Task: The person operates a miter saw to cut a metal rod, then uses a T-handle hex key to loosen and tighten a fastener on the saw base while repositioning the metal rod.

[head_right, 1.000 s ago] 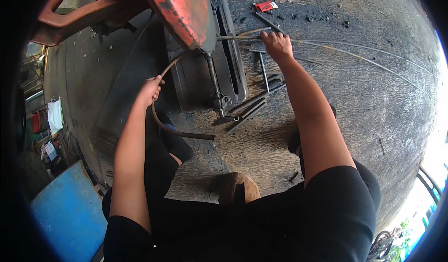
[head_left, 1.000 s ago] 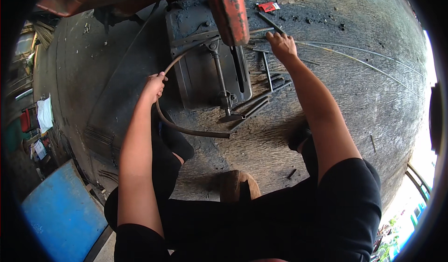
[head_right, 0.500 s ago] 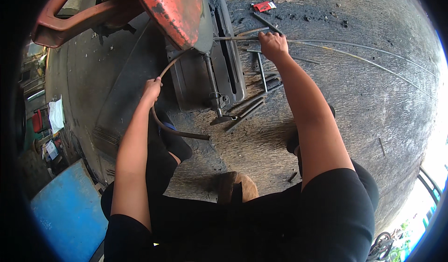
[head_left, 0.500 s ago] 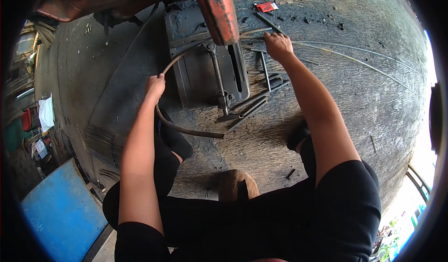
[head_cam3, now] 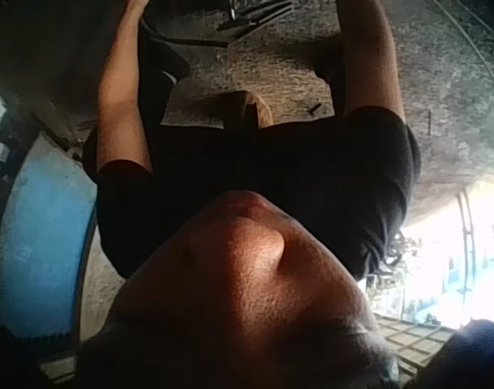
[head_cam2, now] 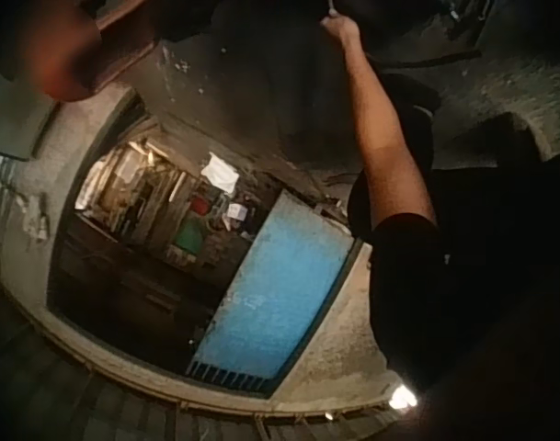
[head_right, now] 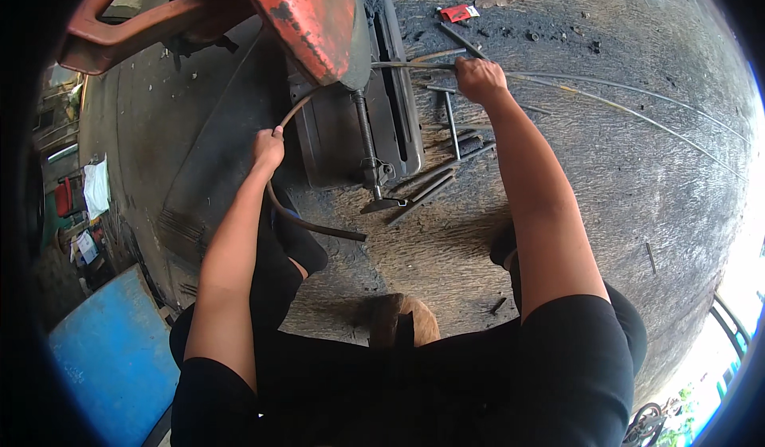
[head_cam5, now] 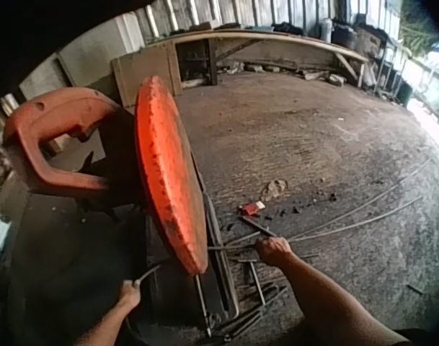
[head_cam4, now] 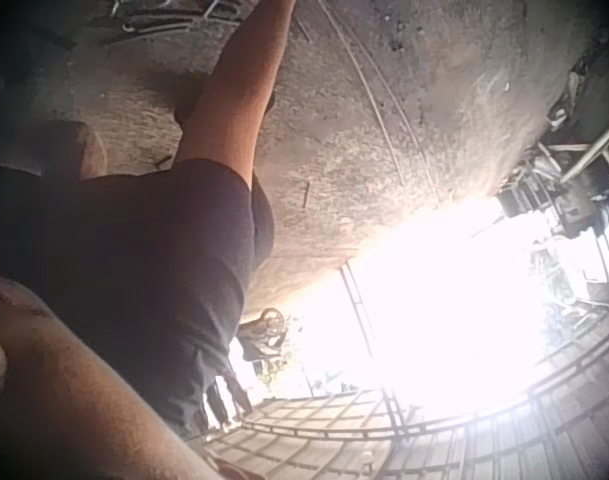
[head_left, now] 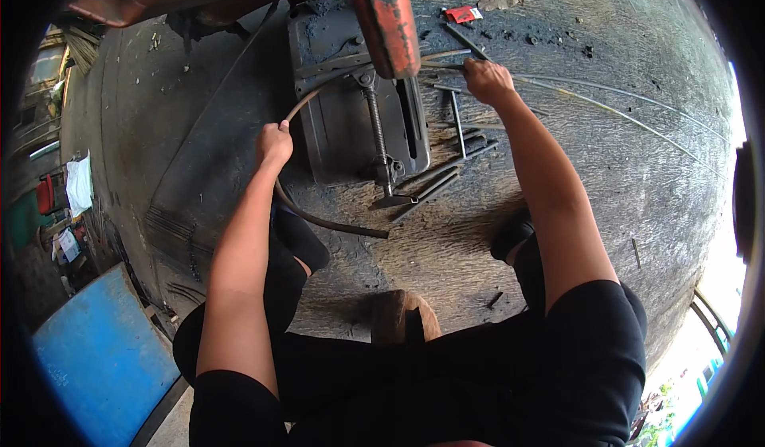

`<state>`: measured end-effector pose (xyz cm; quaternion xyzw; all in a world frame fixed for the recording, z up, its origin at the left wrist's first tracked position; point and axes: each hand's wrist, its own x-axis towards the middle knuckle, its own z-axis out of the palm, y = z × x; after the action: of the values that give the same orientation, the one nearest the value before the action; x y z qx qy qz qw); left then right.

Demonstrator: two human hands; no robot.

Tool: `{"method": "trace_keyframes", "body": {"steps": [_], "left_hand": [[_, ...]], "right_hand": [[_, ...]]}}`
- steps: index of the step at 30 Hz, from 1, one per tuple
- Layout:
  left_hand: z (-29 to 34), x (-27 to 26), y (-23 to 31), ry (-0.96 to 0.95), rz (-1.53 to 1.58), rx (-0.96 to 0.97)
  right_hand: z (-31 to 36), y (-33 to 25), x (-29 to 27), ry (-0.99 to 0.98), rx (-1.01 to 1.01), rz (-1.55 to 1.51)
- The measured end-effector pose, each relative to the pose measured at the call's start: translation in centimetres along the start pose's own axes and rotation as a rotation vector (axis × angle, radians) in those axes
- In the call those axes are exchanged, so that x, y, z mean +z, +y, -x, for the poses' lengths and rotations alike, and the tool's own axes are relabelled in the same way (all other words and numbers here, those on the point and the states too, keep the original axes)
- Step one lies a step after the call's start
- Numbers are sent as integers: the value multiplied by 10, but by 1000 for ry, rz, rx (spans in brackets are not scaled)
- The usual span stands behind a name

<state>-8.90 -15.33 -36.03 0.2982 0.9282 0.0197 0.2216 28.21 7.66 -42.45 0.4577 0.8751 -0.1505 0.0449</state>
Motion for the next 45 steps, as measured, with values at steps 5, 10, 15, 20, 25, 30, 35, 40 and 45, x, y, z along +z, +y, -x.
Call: {"method": "trace_keyframes", "body": {"steps": [5,10,15,20,25,30,35,40,45], "left_hand": [[0,17,14,-15,133,24],[8,22,18,50,75,42],[12,25,11,72,70,72],[12,26,12,35,77,61],[17,36,8,82,73,75],[23,39,3,195,124,15],[30,39,11,176,101,68],[27,40,7,192,85,69],[27,39,11,188,65,44]], "right_hand": [[0,22,-8,24,33,15],[-1,17,-9,-82,94,99],[4,12,-7,-31,79,111],[5,12,-5,-21,105,122],[6,7,-1,-61,133,142],[9,-1,-3,33,152,91],[11,4,1,17,154,75],[10,2,2,43,120,95],[9,3,1,43,121,77]]}}
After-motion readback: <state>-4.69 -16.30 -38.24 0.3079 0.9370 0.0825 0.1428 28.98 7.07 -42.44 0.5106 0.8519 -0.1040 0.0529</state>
